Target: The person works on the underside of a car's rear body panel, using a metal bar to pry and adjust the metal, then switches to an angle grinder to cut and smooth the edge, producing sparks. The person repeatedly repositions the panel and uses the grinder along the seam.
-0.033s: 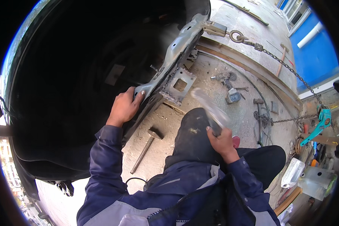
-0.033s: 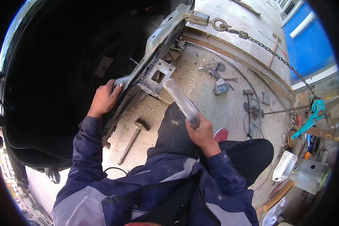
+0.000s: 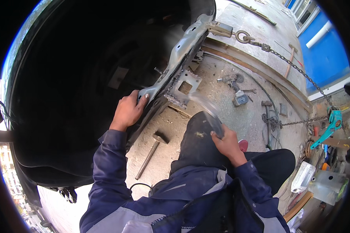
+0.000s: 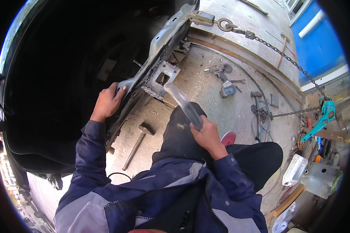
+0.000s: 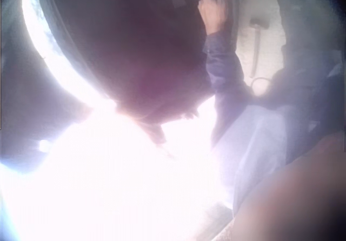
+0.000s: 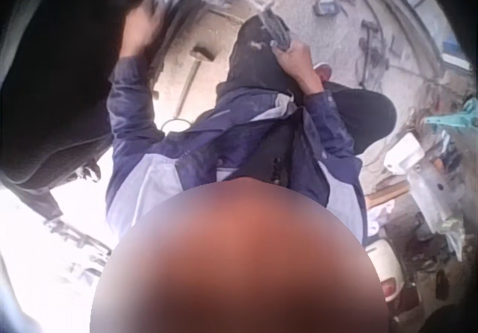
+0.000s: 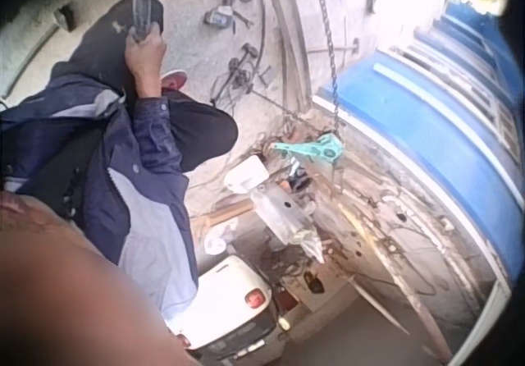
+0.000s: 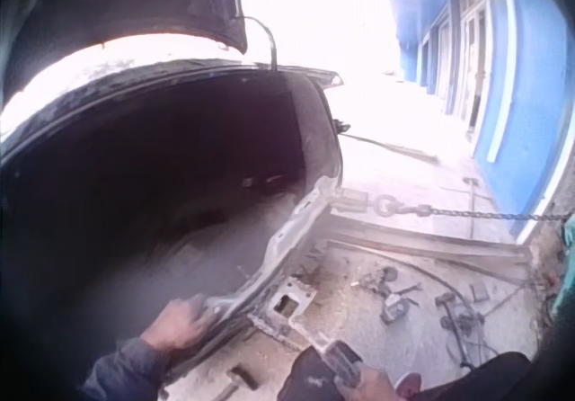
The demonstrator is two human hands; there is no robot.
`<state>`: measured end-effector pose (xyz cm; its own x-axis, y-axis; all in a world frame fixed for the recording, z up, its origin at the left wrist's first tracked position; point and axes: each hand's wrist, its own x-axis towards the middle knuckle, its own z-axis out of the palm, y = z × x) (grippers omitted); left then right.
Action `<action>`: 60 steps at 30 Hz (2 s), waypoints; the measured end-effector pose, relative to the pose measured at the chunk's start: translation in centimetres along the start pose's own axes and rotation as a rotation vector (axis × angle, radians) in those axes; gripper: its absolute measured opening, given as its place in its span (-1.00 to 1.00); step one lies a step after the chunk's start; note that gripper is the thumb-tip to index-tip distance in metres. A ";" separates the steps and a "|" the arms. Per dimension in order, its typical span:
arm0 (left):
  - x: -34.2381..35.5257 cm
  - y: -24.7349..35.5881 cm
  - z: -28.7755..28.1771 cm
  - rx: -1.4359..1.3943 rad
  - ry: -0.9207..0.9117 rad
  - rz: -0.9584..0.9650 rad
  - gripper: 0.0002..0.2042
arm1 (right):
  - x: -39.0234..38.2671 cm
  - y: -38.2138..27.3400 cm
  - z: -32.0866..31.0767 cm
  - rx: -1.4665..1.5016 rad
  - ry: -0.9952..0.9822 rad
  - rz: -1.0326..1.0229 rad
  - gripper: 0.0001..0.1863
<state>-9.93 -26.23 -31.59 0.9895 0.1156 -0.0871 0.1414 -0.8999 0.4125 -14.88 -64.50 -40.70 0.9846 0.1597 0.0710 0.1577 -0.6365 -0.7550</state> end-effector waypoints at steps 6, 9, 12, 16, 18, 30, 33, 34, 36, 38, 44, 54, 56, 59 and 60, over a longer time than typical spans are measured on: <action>0.0 -0.2 0.1 0.015 0.017 0.026 -0.48 | 0.1 2.7 -0.6 0.464 0.060 0.349 -0.70; 0.0 -0.3 0.0 -0.022 -0.003 0.021 -0.47 | 0.8 4.0 -1.7 0.461 0.067 0.461 -0.73; -0.1 -0.1 0.0 -0.027 0.010 0.007 -0.45 | 1.1 6.4 -1.1 0.529 0.039 0.621 -0.74; 0.0 0.1 -0.1 -0.028 0.002 -0.003 -0.45 | 0.4 12.8 1.7 0.799 -0.104 0.915 -0.77; 0.0 0.1 -0.1 -0.031 -0.008 -0.010 -0.45 | -0.2 16.7 3.8 0.664 -0.121 0.982 -0.75; 0.3 -0.2 0.3 -0.035 0.025 0.043 -0.42 | 4.0 12.4 5.1 0.094 0.087 0.291 -0.56; 0.2 0.0 0.2 -0.027 0.012 0.022 -0.41 | 8.4 4.6 5.5 0.852 -0.062 0.361 -0.39; 0.3 0.0 0.1 -0.020 0.017 0.026 -0.42 | 10.0 2.2 5.9 0.926 -0.138 0.415 -0.38; 0.1 0.0 0.1 -0.028 0.006 0.013 -0.42 | 11.9 -1.4 6.6 1.055 -0.248 0.442 -0.36; 0.1 0.0 0.0 -0.026 0.010 0.013 -0.42 | 13.3 -3.9 7.3 1.137 -0.311 0.462 -0.36; 0.2 -0.2 -0.2 -0.038 0.010 0.033 -0.44 | 13.6 -6.0 8.3 0.936 -0.123 0.466 -0.44; 0.4 -0.4 0.0 -0.064 0.022 0.050 -0.52 | 13.5 -5.5 9.0 0.921 -0.068 0.480 -0.47; 0.4 -0.3 0.2 -0.019 0.041 0.085 -0.58 | 13.8 -4.7 9.0 0.953 -0.163 0.423 -0.43; 0.3 0.2 0.4 -0.046 0.061 0.107 -0.60 | 14.1 -3.9 9.3 0.874 -0.116 0.183 -0.33; 0.4 0.3 0.4 -0.061 0.051 0.087 -0.59 | 14.1 -3.6 9.3 0.795 -0.094 0.130 -0.35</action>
<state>-9.50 -26.65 -31.89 0.9981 0.0611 -0.0029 0.0552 -0.8802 0.4714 -2.22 -52.94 -43.07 0.9754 0.2067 -0.0772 -0.0927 0.0668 -0.9934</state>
